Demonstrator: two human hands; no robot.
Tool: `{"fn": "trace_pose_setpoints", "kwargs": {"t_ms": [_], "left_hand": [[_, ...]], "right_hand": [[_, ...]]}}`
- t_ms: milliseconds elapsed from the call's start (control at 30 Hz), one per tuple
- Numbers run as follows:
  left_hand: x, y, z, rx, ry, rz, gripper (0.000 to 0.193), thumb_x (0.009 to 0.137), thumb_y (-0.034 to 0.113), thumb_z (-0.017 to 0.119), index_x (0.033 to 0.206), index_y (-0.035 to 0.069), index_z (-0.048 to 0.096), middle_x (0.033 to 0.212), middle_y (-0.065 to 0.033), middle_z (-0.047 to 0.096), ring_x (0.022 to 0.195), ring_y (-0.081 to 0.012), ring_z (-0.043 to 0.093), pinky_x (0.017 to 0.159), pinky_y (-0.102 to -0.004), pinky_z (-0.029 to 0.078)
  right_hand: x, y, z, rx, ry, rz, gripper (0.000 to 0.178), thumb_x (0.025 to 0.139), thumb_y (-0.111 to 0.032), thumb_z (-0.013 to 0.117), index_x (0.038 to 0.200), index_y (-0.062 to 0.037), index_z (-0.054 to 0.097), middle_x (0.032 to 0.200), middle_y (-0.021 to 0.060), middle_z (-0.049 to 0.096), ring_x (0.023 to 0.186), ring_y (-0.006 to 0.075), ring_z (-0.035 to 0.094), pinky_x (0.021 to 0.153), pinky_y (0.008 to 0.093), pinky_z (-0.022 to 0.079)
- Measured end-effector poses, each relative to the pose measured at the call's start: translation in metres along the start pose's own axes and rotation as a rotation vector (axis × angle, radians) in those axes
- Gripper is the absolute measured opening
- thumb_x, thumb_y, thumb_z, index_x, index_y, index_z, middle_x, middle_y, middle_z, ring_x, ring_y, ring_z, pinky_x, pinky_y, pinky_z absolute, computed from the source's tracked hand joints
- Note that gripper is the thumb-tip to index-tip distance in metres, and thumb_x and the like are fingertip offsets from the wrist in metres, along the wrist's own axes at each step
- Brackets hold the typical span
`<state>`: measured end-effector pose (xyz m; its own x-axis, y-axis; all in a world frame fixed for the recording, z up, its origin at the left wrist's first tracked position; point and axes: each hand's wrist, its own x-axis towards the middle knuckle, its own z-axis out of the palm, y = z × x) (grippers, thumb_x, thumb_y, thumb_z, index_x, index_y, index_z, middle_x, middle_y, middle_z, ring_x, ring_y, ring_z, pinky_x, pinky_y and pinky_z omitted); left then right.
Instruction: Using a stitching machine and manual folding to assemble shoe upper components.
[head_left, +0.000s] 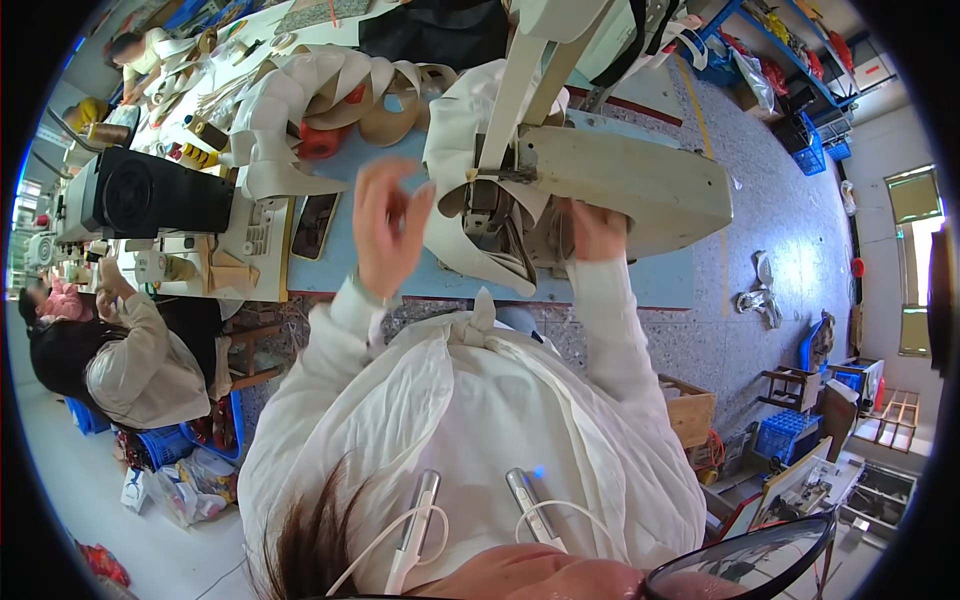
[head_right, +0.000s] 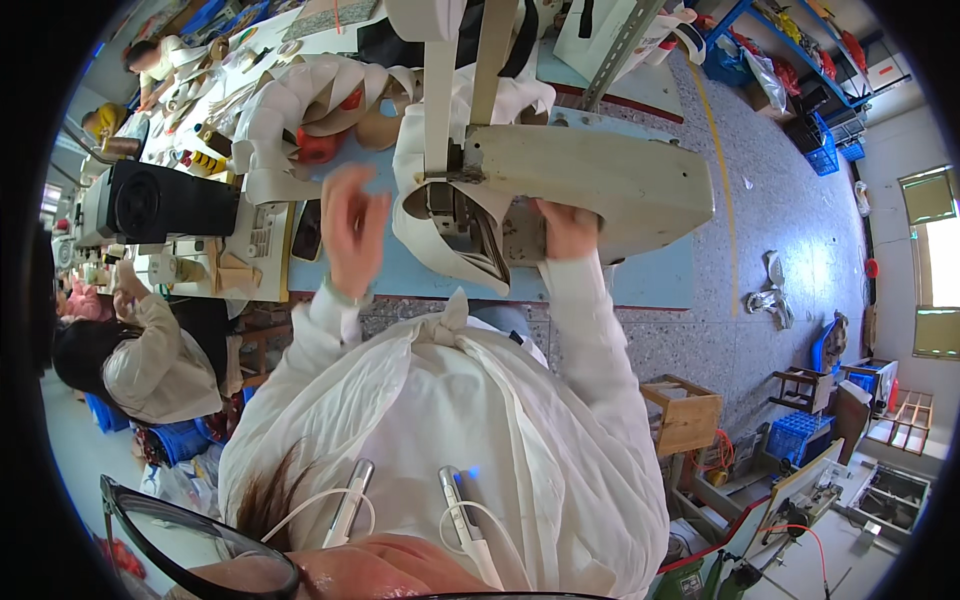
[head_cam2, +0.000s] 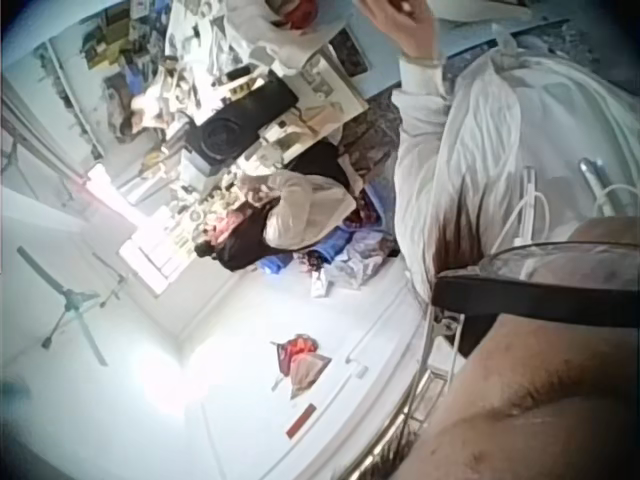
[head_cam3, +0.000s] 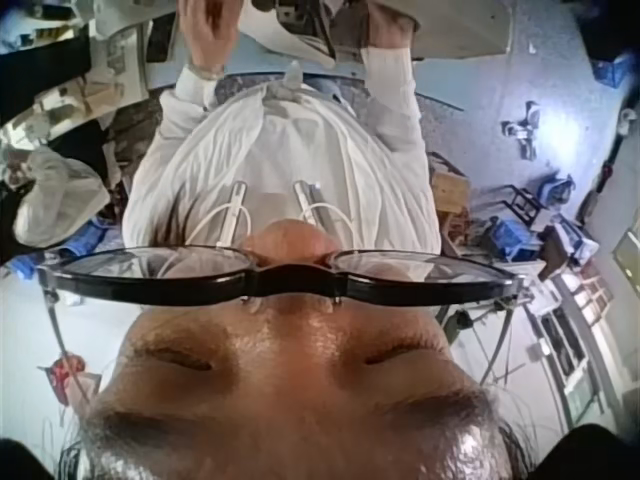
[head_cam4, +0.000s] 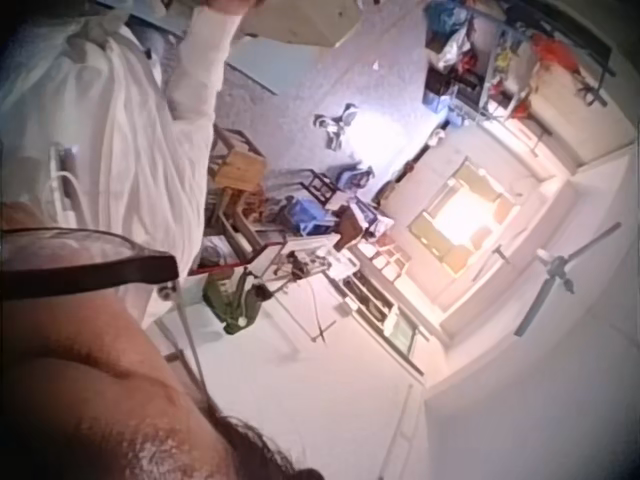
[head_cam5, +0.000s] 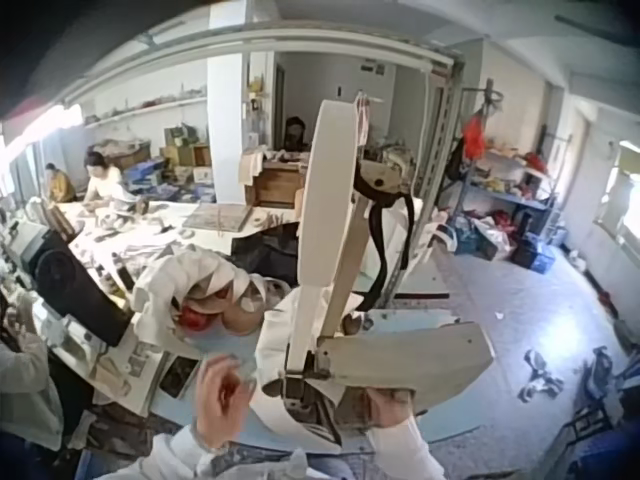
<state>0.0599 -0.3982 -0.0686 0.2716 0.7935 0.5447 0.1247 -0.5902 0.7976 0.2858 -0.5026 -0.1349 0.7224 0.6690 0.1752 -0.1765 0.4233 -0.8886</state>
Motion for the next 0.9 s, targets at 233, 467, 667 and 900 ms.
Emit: {"fn": "trace_pose_setpoints", "kwargs": {"t_ms": [233,467,667,900], "left_hand": [[-0.078,-0.017,0.029,-0.076,-0.733,0.14,0.043,0.077,0.007,0.069,0.118,0.01,0.06,0.117,-0.0088,0.057,0.095,-0.0267,0.061,0.076,-0.0327,0.051],[-0.059,-0.025,0.015,-0.074,-0.456,0.377,0.048,0.073,0.007,0.07,0.12,0.014,0.059,0.119,-0.0063,0.056,0.095,-0.0242,0.059,0.077,-0.0319,0.051],[-0.045,-0.014,0.003,-0.052,-0.465,0.29,0.047,0.072,0.007,0.071,0.118,0.012,0.06,0.12,-0.0082,0.056,0.094,-0.0266,0.06,0.075,-0.0345,0.05],[-0.052,-0.029,0.003,-0.069,-0.449,0.338,0.047,0.072,0.013,0.071,0.117,0.016,0.06,0.11,-0.0016,0.06,0.089,-0.0233,0.06,0.072,-0.0335,0.051]], "right_hand": [[-0.09,0.065,-0.054,-0.611,-0.205,0.259,0.036,0.094,-0.02,0.054,0.127,-0.0042,0.051,0.121,0.0099,0.057,0.103,0.0116,0.055,0.079,0.0267,0.048],[-0.108,-0.003,0.003,-0.084,-0.253,0.685,0.044,0.097,-0.018,0.048,0.137,-0.0037,0.039,0.127,0.0095,0.053,0.108,0.0196,0.056,0.082,0.0329,0.051],[-0.103,0.02,0.007,-0.338,-0.273,0.291,0.045,0.088,-0.002,0.058,0.13,-0.0038,0.044,0.106,0.0091,0.061,0.092,0.0155,0.06,0.074,0.0297,0.052],[-0.082,0.015,0.008,-0.945,-0.426,-0.514,0.064,0.067,0.009,0.068,0.127,-0.0053,0.051,0.114,0.016,0.054,0.095,0.0264,0.057,0.076,0.0328,0.049]]}}
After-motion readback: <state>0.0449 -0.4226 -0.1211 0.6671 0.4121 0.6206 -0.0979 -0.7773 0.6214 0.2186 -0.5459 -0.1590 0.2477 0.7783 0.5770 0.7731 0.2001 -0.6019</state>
